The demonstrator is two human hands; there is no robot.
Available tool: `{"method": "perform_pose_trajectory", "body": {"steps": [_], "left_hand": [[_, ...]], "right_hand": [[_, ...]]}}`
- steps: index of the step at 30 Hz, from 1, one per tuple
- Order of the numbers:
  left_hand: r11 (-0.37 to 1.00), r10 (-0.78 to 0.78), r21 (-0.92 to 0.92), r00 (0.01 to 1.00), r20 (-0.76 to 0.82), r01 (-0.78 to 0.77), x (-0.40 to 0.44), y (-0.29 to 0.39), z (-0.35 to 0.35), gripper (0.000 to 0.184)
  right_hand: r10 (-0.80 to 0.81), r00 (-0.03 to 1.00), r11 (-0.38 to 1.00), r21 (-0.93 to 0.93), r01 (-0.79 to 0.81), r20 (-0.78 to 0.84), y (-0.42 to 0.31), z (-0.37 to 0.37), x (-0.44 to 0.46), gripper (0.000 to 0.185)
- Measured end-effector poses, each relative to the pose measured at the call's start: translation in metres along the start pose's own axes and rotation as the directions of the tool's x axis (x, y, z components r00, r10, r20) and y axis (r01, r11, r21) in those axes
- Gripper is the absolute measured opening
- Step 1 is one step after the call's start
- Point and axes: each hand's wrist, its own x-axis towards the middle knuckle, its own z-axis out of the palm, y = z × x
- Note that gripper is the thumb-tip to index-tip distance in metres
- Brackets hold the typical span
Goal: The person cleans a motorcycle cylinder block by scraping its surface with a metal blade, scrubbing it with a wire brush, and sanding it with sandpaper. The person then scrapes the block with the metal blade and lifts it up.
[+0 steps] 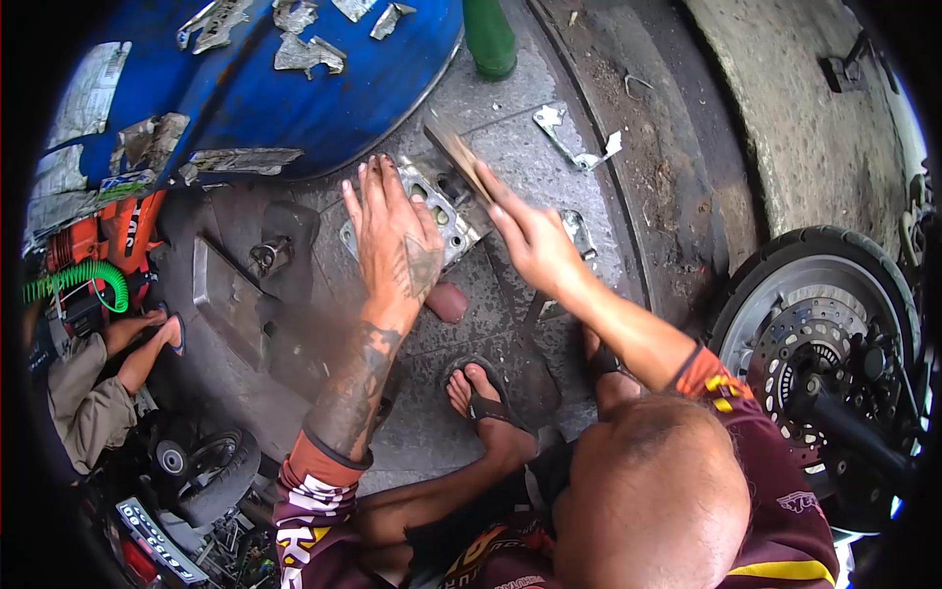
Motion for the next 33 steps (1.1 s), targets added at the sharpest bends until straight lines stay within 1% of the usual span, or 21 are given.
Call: {"method": "perform_pose_trajectory", "body": {"steps": [2,3,5,6,7,9,10,12,14,16,17,18,20,22,24,26,28,29,30,32,33], "left_hand": [[1.0,0.002,0.015,1.0,-0.028,-0.001,-0.001,-0.002,0.003,0.056],[0.999,0.037,-0.002,0.999,-0.026,-0.037,-0.001,0.0,0.002,0.056],[0.996,0.079,-0.051,0.997,-0.015,-0.08,-0.006,0.003,0.001,0.057],[0.995,0.083,-0.057,0.997,0.001,-0.083,-0.009,0.004,0.001,0.057],[0.994,0.083,-0.072,0.997,0.008,-0.082,-0.009,0.003,-0.001,0.056],[0.993,0.059,-0.107,0.998,0.001,-0.059,-0.004,-0.001,0.0,0.051],[0.993,0.057,-0.107,0.998,0.007,-0.056,-0.004,0.0,-0.002,0.051],[0.996,-0.01,-0.088,1.0,0.024,0.012,0.002,-0.002,-0.002,0.051],[0.998,-0.029,-0.064,1.0,-0.004,0.029,0.001,-0.001,0.003,0.051],[0.998,-0.038,-0.058,0.999,0.01,0.039,0.001,0.001,0.001,0.051],[0.997,-0.003,-0.073,1.0,0.012,0.004,0.002,0.001,-0.003,0.056],[0.997,0.003,-0.08,0.999,0.032,0.0,-0.003,0.003,-0.001,0.056],[0.992,0.094,-0.075,0.994,-0.049,-0.098,-0.002,0.001,0.0,0.056],[0.995,0.069,-0.062,0.997,-0.043,-0.072,-0.003,0.004,-0.002,0.056],[0.983,-0.117,-0.142,0.993,0.035,0.121,0.004,0.004,-0.003,0.055],[0.984,-0.11,-0.14,0.994,-0.004,0.109,0.006,0.002,0.0,0.055],[0.994,-0.031,-0.104,0.999,-0.035,0.027,0.005,0.001,0.001,0.055],[0.989,-0.045,-0.143,0.999,-0.009,0.043,0.004,0.002,-0.001,0.056],[0.987,-0.041,-0.152,0.999,0.017,0.043,-0.003,0.003,0.001,0.056],[0.992,-0.023,-0.124,0.999,-0.023,0.02,0.002,0.0,0.003,0.056],[0.992,-0.026,-0.126,0.998,-0.051,0.02,0.001,-0.002,0.005,0.055]], "right_hand": [[0.079,0.996,0.995,0.058,-0.082,0.048,-0.004,-0.019,-0.043,0.048],[0.069,0.997,0.996,0.053,-0.072,0.046,-0.002,-0.023,-0.047,0.048],[-0.044,0.999,0.999,0.001,0.044,-0.018,0.0,-0.026,-0.062,0.049],[-0.027,0.999,1.0,0.002,0.027,-0.02,-0.002,-0.023,-0.053,0.049],[0.113,0.991,0.992,-0.062,-0.109,0.07,-0.006,-0.018,-0.025,0.05],[0.25,0.957,0.963,-0.138,-0.23,0.15,-0.009,-0.012,0.007,0.05],[0.238,0.956,0.968,-0.121,-0.22,0.17,-0.011,-0.01,0.014,0.052],[0.218,0.958,0.974,-0.109,-0.2,0.186,-0.009,-0.011,0.007,0.053],[0.125,0.988,0.989,0.07,-0.132,0.094,-0.004,-0.022,-0.052,0.051],[0.182,0.974,0.979,0.068,-0.193,0.137,-0.004,-0.037,-0.092,0.053],[0.089,0.992,0.996,0.008,-0.091,0.094,0.003,-0.035,-0.093,0.054],[0.161,0.978,0.985,0.034,-0.167,0.134,-0.002,-0.035,-0.074,0.053],[0.135,0.984,0.99,-0.065,-0.128,0.116,0.003,-0.013,-0.016,0.052],[0.156,0.977,0.988,-0.037,-0.152,0.145,-0.006,-0.004,0.014,0.051],[0.176,0.968,0.984,-0.02,-0.175,0.177,-0.009,-0.005,0.008,0.051],[0.04,0.996,0.999,0.028,-0.042,0.078,-0.001,-0.024,-0.048,0.051],[0.188,0.965,0.982,-0.006,-0.19,0.183,-0.008,-0.045,-0.083,0.051],[0.137,0.983,0.99,-0.041,-0.133,0.123,-0.002,-0.042,-0.084,0.051],[0.22,0.966,0.975,-0.007,-0.221,0.139,0.0,-0.04,-0.068,0.05],[0.239,0.97,0.971,-0.012,-0.238,0.035,0.016,-0.018,-0.021,0.049],[0.226,0.974,0.974,-0.006,-0.226,0.031,0.011,-0.012,-0.007,0.049]]}}
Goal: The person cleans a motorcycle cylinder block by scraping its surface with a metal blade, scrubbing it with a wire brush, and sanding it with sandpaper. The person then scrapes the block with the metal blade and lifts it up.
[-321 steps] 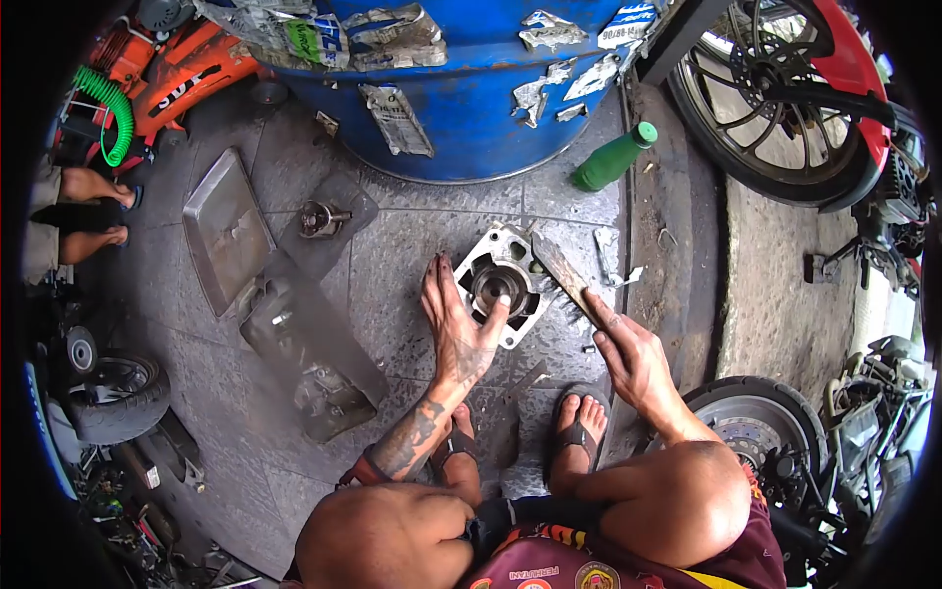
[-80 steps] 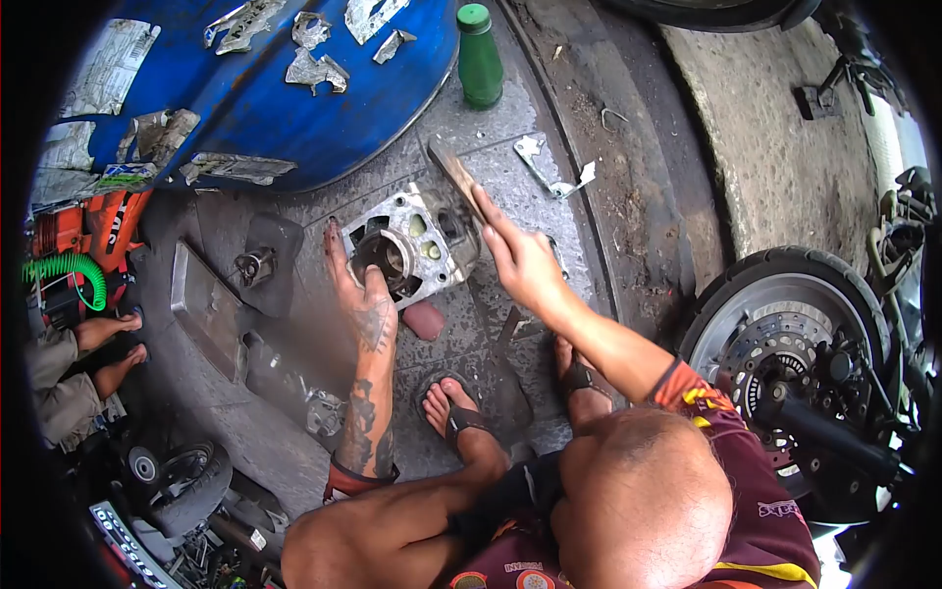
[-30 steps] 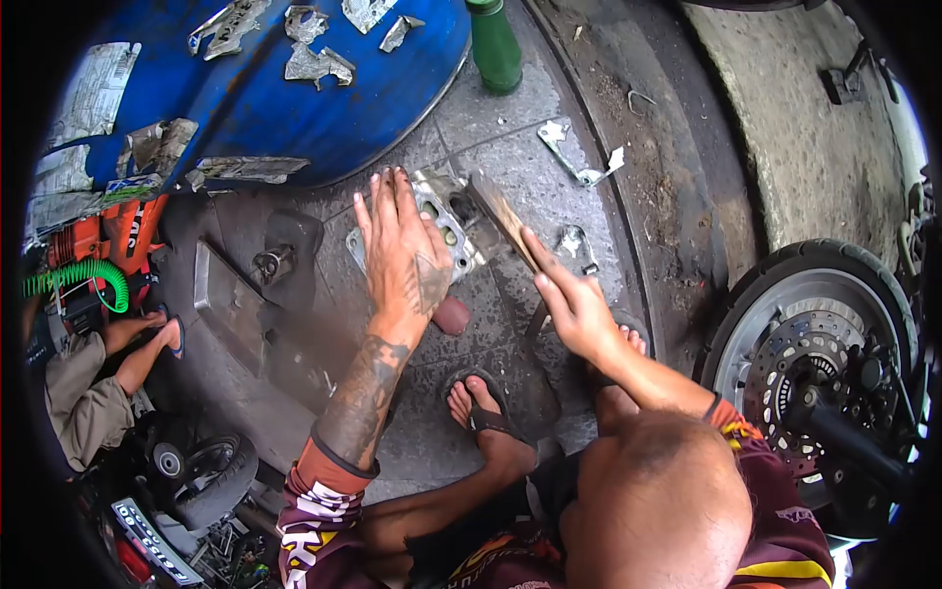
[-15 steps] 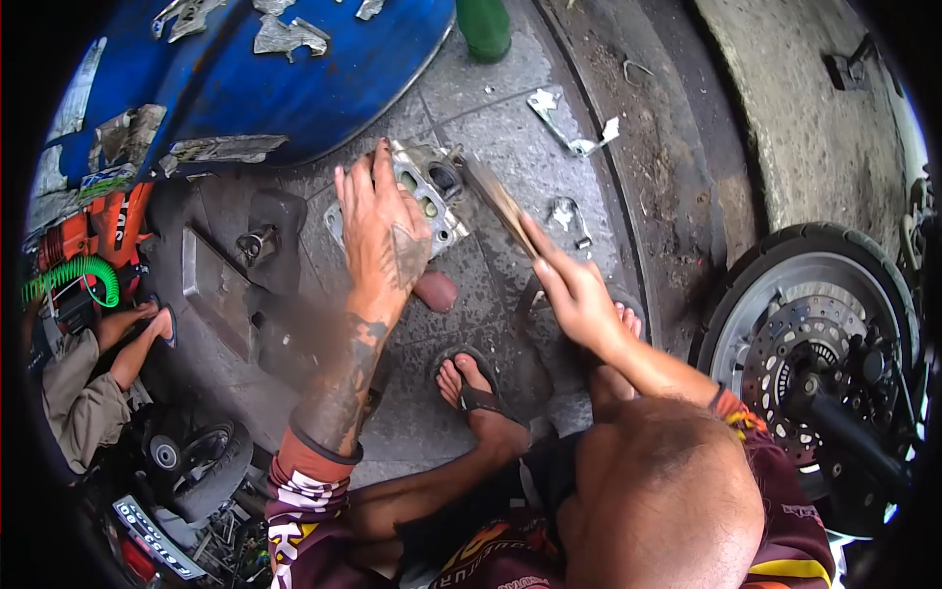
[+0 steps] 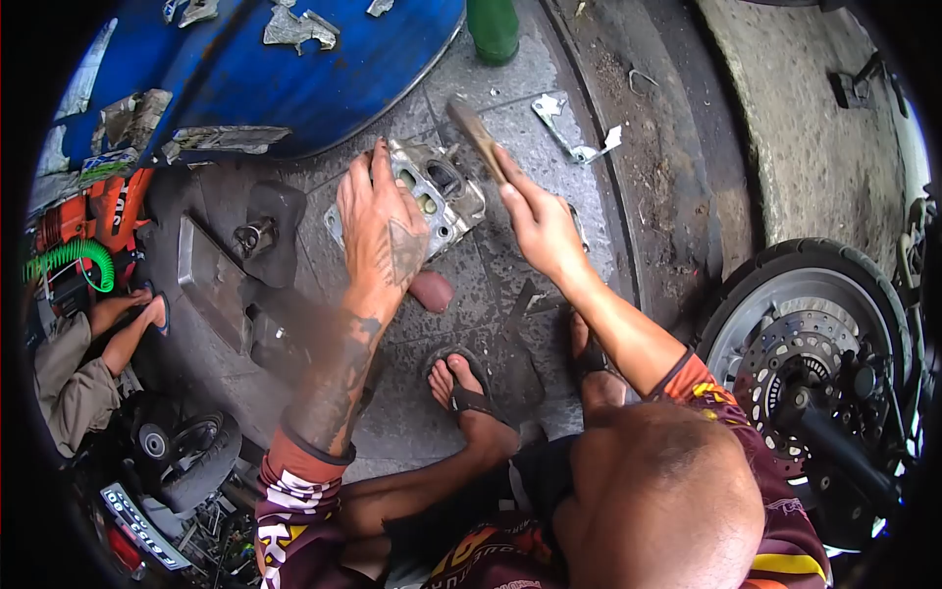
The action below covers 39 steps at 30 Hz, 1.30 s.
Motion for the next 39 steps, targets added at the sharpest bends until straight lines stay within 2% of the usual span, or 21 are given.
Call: {"method": "perform_pose_trajectory", "body": {"steps": [3,5,6,8,11,12,15,18,19,20,23,26,30,31,32,34,36,37,39], "left_hand": [[0.998,-0.059,0.01,0.997,0.041,0.059,0.001,0.005,-0.003,0.054],[0.998,-0.068,0.007,0.998,0.011,0.068,0.006,0.006,-0.003,0.053],[0.999,-0.048,0.002,0.999,0.005,0.048,0.006,0.004,-0.002,0.052],[0.999,-0.034,-0.009,0.999,0.036,0.035,-0.007,0.005,0.0,0.052],[1.0,0.003,0.016,1.0,0.031,-0.003,-0.002,0.007,-0.002,0.053],[0.998,-0.054,0.016,0.998,0.018,0.054,-0.004,0.008,-0.003,0.048],[0.999,-0.052,0.002,0.997,0.048,0.052,-0.003,0.004,-0.006,0.049],[0.998,-0.053,0.043,0.997,0.049,0.051,-0.002,0.001,-0.003,0.049],[0.997,-0.028,0.068,0.999,0.031,0.026,-0.003,0.001,-0.002,0.049],[1.0,0.003,0.014,0.998,0.056,-0.003,-0.004,-0.001,-0.006,0.049],[1.0,0.028,-0.015,0.999,0.044,-0.027,-0.003,-0.006,-0.002,0.054],[1.0,-0.017,-0.012,0.999,0.045,0.017,-0.005,-0.004,-0.003,0.054],[0.998,-0.06,0.03,0.997,0.053,0.058,-0.005,-0.002,-0.003,0.049],[0.997,-0.075,0.034,0.996,0.056,0.073,-0.005,-0.004,-0.005,0.049],[0.999,-0.039,-0.001,0.997,0.069,0.04,-0.004,-0.005,-0.008,0.05],[0.998,0.036,-0.059,0.994,0.1,-0.03,-0.003,-0.004,-0.008,0.051],[0.999,0.003,-0.042,0.999,0.054,-0.001,0.0,-0.003,-0.004,0.053],[0.998,-0.049,-0.033,0.998,0.033,0.05,-0.004,-0.004,-0.004,0.055],[0.998,-0.05,-0.021,0.998,0.039,0.051,-0.004,-0.006,-0.003,0.056]], "right_hand": [[0.048,0.998,0.999,-0.002,-0.048,0.027,-0.008,0.005,-0.007,0.048],[-0.075,0.997,0.997,0.018,0.075,-0.03,0.012,-0.009,-0.037,0.047],[-0.08,0.997,0.997,0.012,0.08,-0.019,0.009,-0.015,-0.044,0.047],[0.058,0.995,0.998,0.035,-0.061,0.085,-0.002,-0.025,-0.066,0.047],[0.025,0.999,0.996,0.081,-0.028,0.037,0.002,-0.001,0.005,0.047],[0.02,0.999,0.996,0.091,-0.023,0.04,-0.002,0.004,0.011,0.047],[-0.014,1.0,0.995,0.097,0.011,0.023,-0.008,0.006,0.005,0.046],[0.08,0.992,0.991,0.098,-0.089,0.095,0.008,-0.007,-0.044,0.046],[0.008,0.998,0.994,0.106,-0.014,0.054,0.014,-0.007,-0.053,0.046],[-0.065,0.998,0.992,0.112,0.063,0.01,0.017,-0.007,-0.061,0.046],[-0.016,0.998,0.992,0.128,0.009,0.055,0.011,0.01,0.01,0.047],[0.024,0.997,0.991,0.13,-0.032,0.068,-0.007,0.013,0.016,0.048],[0.039,0.994,0.981,0.187,-0.057,0.097,0.017,-0.005,-0.063,0.048],[-0.013,0.996,0.984,0.178,-0.003,0.087,0.018,-0.007,-0.074,0.048],[-0.011,0.997,0.984,0.18,-0.004,0.082,0.023,-0.007,-0.07,0.048],[0.15,0.982,0.96,0.22,-0.172,0.114,0.007,0.004,-0.024,0.048],[0.107,0.99,0.963,0.238,-0.126,0.092,0.003,0.014,0.014,0.047],[0.074,0.994,0.975,0.204,-0.088,0.078,0.001,0.018,0.017,0.048],[0.029,0.998,0.986,0.164,-0.039,0.064,0.001,0.016,0.009,0.048]]}}
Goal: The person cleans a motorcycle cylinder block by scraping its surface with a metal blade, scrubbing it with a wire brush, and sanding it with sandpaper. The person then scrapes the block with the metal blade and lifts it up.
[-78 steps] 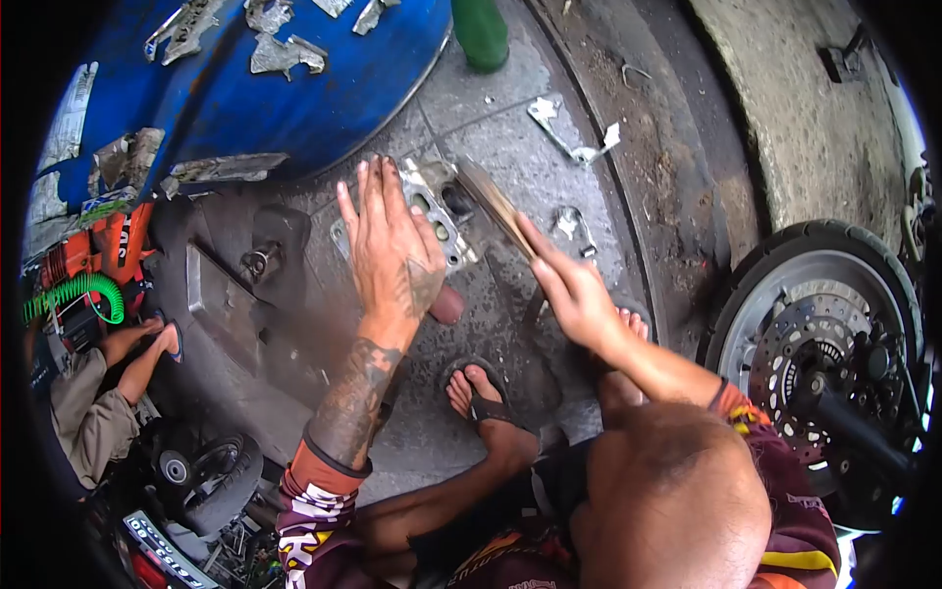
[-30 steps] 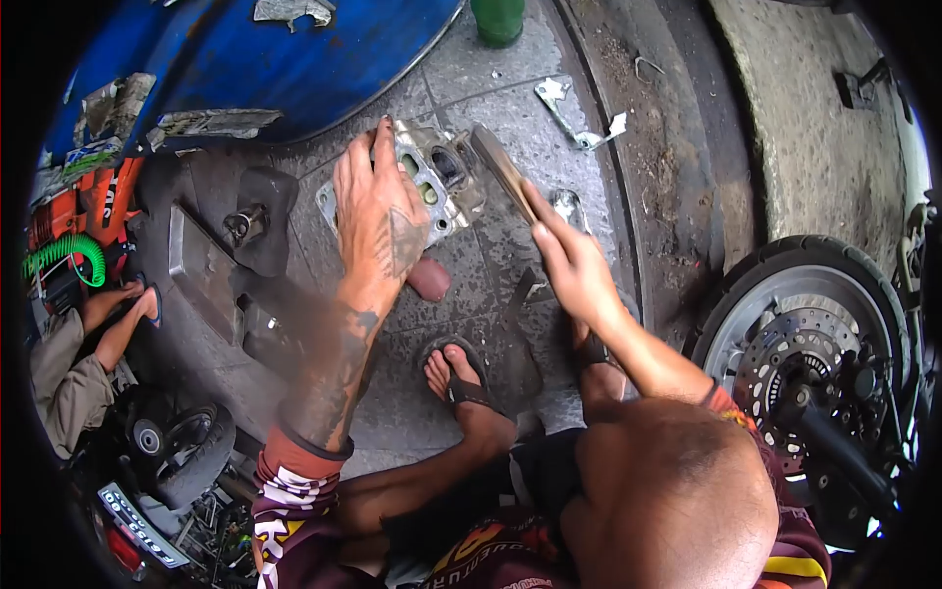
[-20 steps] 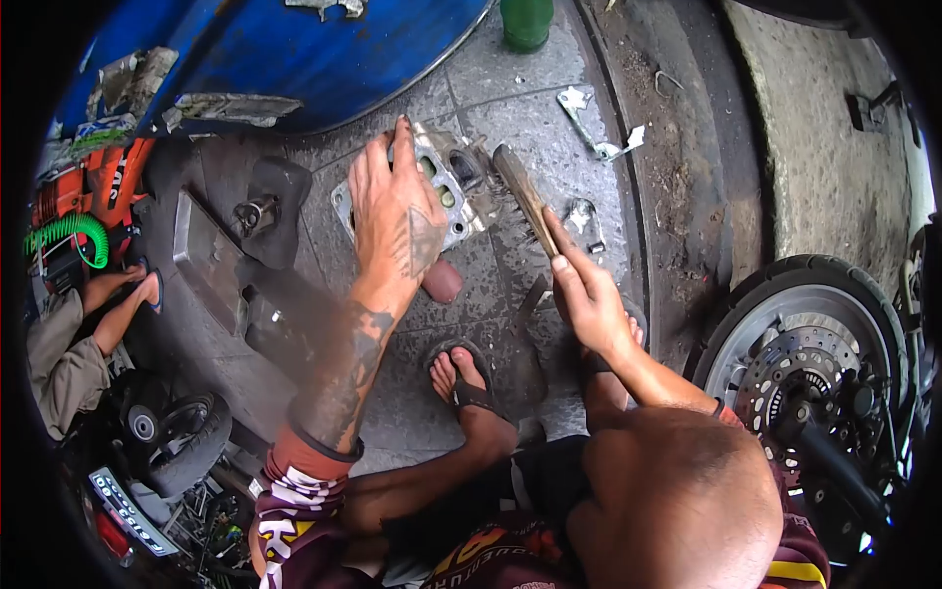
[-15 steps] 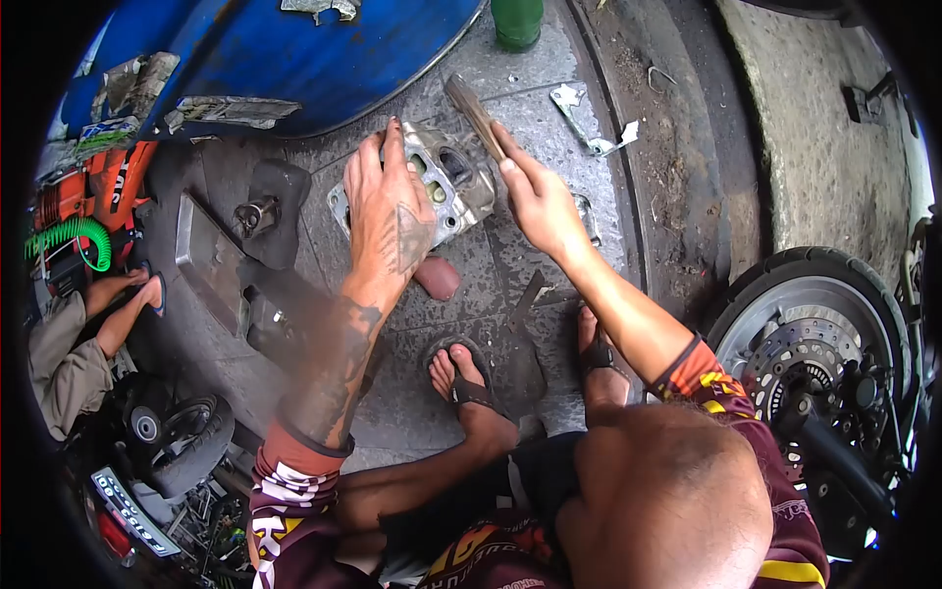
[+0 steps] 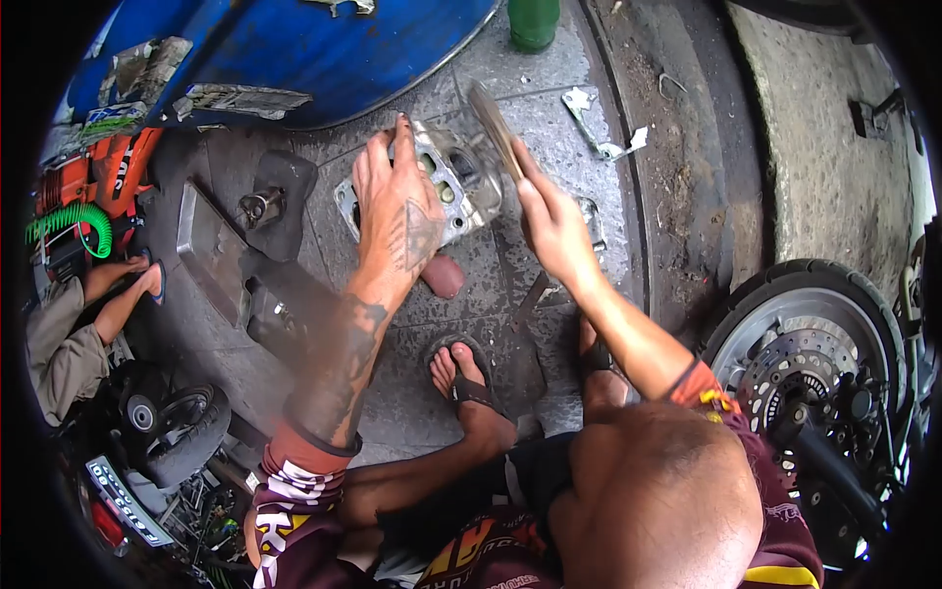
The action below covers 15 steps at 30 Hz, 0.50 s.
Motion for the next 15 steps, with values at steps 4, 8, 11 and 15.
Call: {"method": "perform_pose_trajectory", "body": {"steps": [4,8,11,15], "left_hand": [[1.0,-0.015,-0.009,1.0,0.024,0.015,0.003,0.001,-0.004,0.053],[0.988,0.142,-0.071,0.99,0.011,-0.141,0.01,0.003,-0.003,0.055],[1.0,-0.029,0.01,0.999,0.034,0.029,0.0,0.0,0.0,0.053],[1.0,-0.006,-0.015,0.999,0.038,0.007,-0.002,-0.003,0.001,0.053]], "right_hand": [[-0.006,0.999,1.0,0.001,0.006,0.043,0.013,-0.02,-0.091,0.048],[0.119,0.993,0.984,0.133,-0.121,0.026,0.009,-0.003,-0.014,0.048],[-0.072,0.996,0.997,0.005,0.072,-0.056,0.003,0.011,0.02,0.048],[0.026,0.999,1.0,0.014,-0.026,0.022,0.016,-0.014,-0.072,0.049]]}}
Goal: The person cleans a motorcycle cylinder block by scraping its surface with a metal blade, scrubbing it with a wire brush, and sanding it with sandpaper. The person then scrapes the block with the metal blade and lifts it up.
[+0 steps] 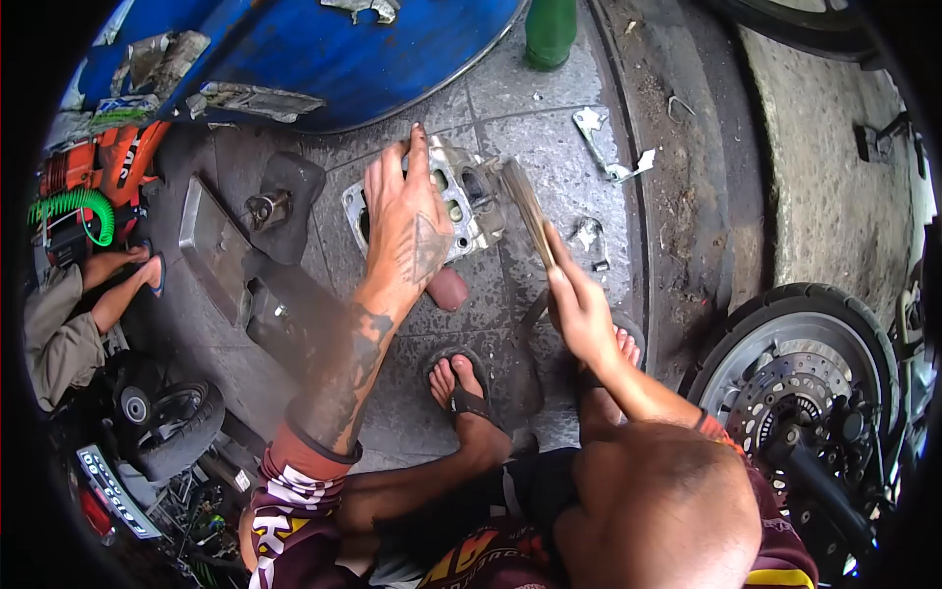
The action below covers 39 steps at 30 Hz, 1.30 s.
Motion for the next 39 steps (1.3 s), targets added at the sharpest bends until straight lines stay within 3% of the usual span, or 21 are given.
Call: {"method": "perform_pose_trajectory", "body": {"steps": [1,4,7,12,14,17,19,23,25,26,28,29,30,32,33,35,36,37,39], "left_hand": [[1.0,-0.011,0.002,1.0,0.004,0.011,0.002,0.0,-0.003,0.053],[0.999,0.038,-0.022,0.999,0.023,-0.037,0.004,0.005,-0.006,0.053],[1.0,0.012,0.019,1.0,0.016,-0.012,0.001,-0.002,-0.004,0.053],[0.996,0.086,0.014,0.995,-0.047,-0.085,-0.005,-0.008,-0.002,0.061],[1.0,0.024,-0.011,1.0,0.01,-0.024,-0.007,-0.004,-0.007,0.058],[0.999,0.026,-0.032,0.998,0.051,-0.025,-0.009,-0.004,-0.011,0.057],[0.997,0.077,-0.019,0.997,0.009,-0.077,-0.01,-0.011,-0.008,0.057],[0.995,0.081,-0.058,0.993,0.086,-0.076,-0.007,-0.008,-0.015,0.061],[0.992,0.112,-0.068,0.988,0.107,-0.105,-0.005,-0.009,-0.019,0.062],[0.993,0.112,-0.064,0.983,0.145,-0.104,-0.006,-0.008,-0.021,0.063],[0.99,0.126,-0.086,0.969,0.215,-0.109,-0.004,-0.007,-0.025,0.063],[0.989,0.138,-0.086,0.966,0.218,-0.121,-0.004,-0.008,-0.027,0.063],[0.974,0.226,-0.081,0.946,0.232,-0.213,-0.003,-0.01,-0.03,0.063],[0.934,0.357,-0.103,0.87,0.339,-0.343,-0.001,-0.012,-0.04,0.063],[0.931,0.365,-0.103,0.864,0.347,-0.351,0.002,-0.011,-0.048,0.063],[0.821,0.526,-0.093,0.684,0.505,-0.563,0.007,-0.012,-0.06,0.064],[0.778,0.527,-0.04,0.616,0.585,-0.627,0.009,-0.015,-0.064,0.069],[0.775,0.53,-0.042,0.612,0.587,-0.631,0.006,-0.013,-0.065,0.069],[0.888,0.419,0.039,0.843,0.336,-0.457,-0.004,-0.008,-0.07,0.077]], "right_hand": [[-0.09,0.996,0.991,-0.099,0.088,-0.015,0.0,-0.002,-0.015,0.048],[0.048,0.999,0.998,0.029,-0.049,0.013,0.0,0.001,0.022,0.047],[0.046,0.999,0.989,0.143,-0.042,-0.022,-0.008,0.023,0.085,0.047],[0.096,0.995,0.991,0.086,-0.098,0.017,-0.005,0.013,0.013,0.048],[0.129,0.989,0.985,0.103,-0.135,0.069,-0.002,0.003,-0.015,0.048],[0.126,0.992,0.986,0.104,-0.128,0.025,-0.015,0.015,0.024,0.047],[-0.089,0.992,0.996,0.006,0.09,-0.092,-0.004,0.034,0.079,0.047],[-0.049,0.999,0.983,-0.178,0.049,0.008,-0.037,0.015,0.129,0.047],[0.014,0.999,0.982,-0.188,-0.024,-0.052,-0.049,-0.003,0.115,0.047],[-0.047,0.989,0.994,-0.107,0.032,-0.14,-0.041,-0.01,0.104,0.047],[0.06,0.979,0.995,0.084,-0.045,-0.193,-0.041,-0.025,0.071,0.048],[0.206,0.969,0.969,0.169,-0.182,-0.134,-0.045,-0.028,0.051,0.048],[0.346,0.935,0.916,0.24,-0.321,-0.072,-0.049,-0.032,0.03,0.048],[0.468,0.883,0.847,0.289,-0.446,-0.009,-0.035,-0.033,0.005,0.049],[0.328,0.943,0.92,0.245,-0.305,-0.06,-0.016,-0.031,-0.004,0.049],[0.177,0.978,0.968,0.196,-0.153,-0.11,-0.003,-0.034,-0.009,0.048],[0.191,0.976,0.971,0.165,-0.172,-0.101,-0.003,-0.038,-0.01,0.048],[0.199,0.975,0.971,0.151,-0.183,-0.099,-0.004,-0.04,-0.009,0.048],[0.189,0.978,0.977,0.113,-0.179,-0.091,-0.008,-0.043,-0.007,0.047]]}}
